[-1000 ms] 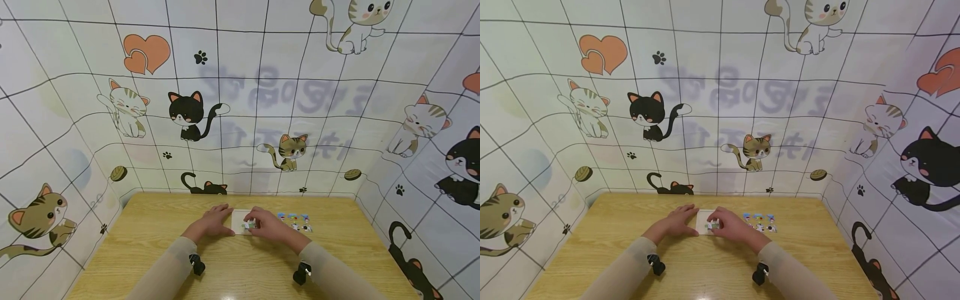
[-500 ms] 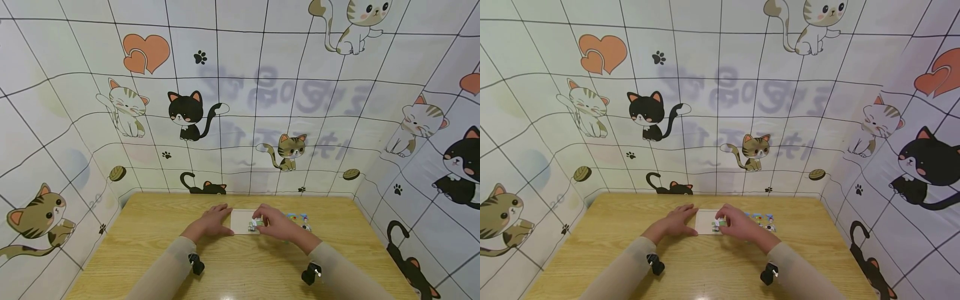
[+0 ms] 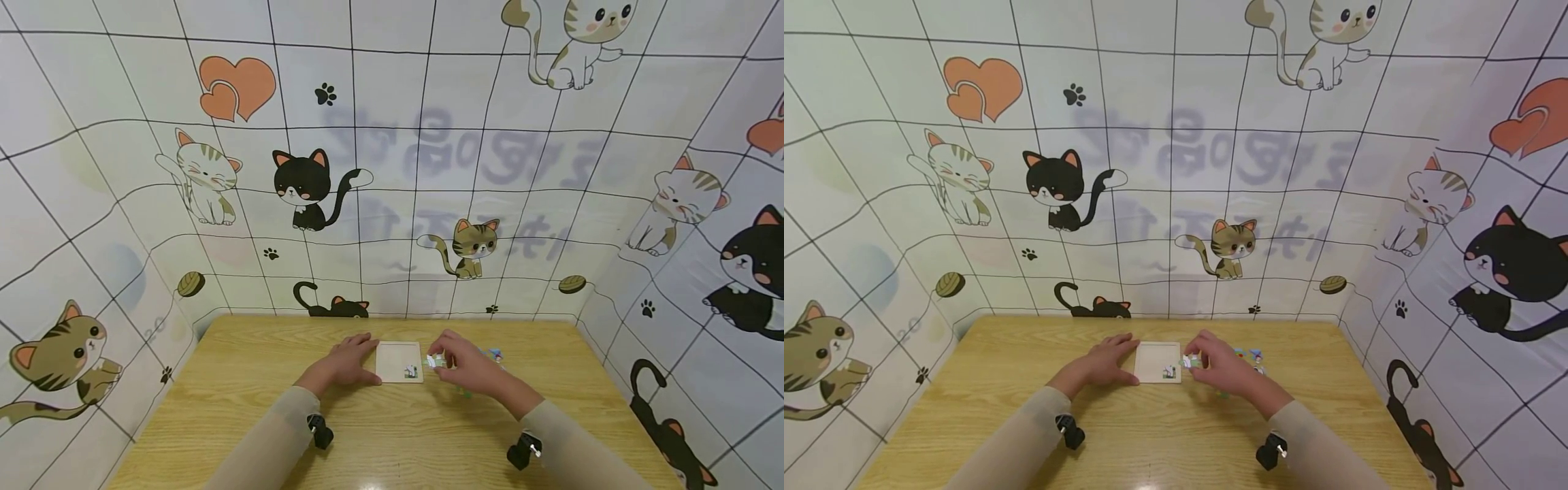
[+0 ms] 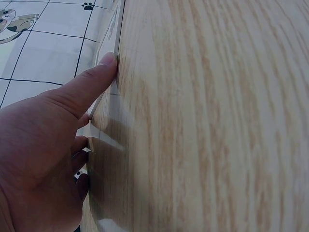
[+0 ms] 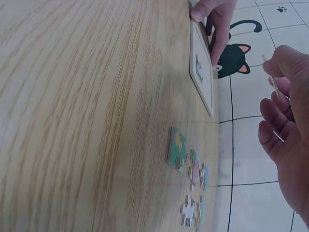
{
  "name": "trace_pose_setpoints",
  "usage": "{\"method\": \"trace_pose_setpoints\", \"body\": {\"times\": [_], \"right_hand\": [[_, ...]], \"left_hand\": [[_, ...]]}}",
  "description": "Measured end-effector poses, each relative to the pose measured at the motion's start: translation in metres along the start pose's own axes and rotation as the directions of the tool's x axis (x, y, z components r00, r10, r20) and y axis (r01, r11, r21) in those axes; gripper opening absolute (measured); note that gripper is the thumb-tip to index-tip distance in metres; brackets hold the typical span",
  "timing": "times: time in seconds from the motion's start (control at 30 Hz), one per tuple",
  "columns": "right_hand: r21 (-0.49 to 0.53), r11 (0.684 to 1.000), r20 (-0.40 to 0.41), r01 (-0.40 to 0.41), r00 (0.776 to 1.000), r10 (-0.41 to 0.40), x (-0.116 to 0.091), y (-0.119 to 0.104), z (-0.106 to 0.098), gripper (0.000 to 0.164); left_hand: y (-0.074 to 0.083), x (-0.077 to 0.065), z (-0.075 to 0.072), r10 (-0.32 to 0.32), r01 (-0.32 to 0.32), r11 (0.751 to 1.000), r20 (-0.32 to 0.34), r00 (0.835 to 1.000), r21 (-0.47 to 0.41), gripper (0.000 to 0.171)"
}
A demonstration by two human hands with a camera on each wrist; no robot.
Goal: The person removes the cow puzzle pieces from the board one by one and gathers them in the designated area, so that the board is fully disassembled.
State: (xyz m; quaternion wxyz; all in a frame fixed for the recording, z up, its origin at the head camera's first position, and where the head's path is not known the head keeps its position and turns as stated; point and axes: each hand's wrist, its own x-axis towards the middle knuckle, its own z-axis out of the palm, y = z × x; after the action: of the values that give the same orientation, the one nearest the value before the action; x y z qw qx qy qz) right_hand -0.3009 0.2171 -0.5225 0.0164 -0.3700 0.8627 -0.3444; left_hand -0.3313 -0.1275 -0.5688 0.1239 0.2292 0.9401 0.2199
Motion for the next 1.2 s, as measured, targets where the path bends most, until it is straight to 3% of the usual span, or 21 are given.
{"method": "trace_pose_setpoints", "body": {"times": [0.3, 1.2], "right_hand": [[0.021, 1.0, -0.036, 0.012, 0.999, -0.012, -0.011, 0.006, -0.007, 0.025], [0.019, 0.998, -0.134, -0.055, 0.989, 0.057, -0.044, 0.022, -0.022, 0.027]], "left_hand": [[-0.001, 0.001, 0.001, -0.004, 0.004, 1.0, -0.003, 1.0, 0.01, 0.101], [0.003, -0.003, -0.002, -0.008, 0.008, 1.0, -0.004, 1.0, -0.016, 0.1]]}}
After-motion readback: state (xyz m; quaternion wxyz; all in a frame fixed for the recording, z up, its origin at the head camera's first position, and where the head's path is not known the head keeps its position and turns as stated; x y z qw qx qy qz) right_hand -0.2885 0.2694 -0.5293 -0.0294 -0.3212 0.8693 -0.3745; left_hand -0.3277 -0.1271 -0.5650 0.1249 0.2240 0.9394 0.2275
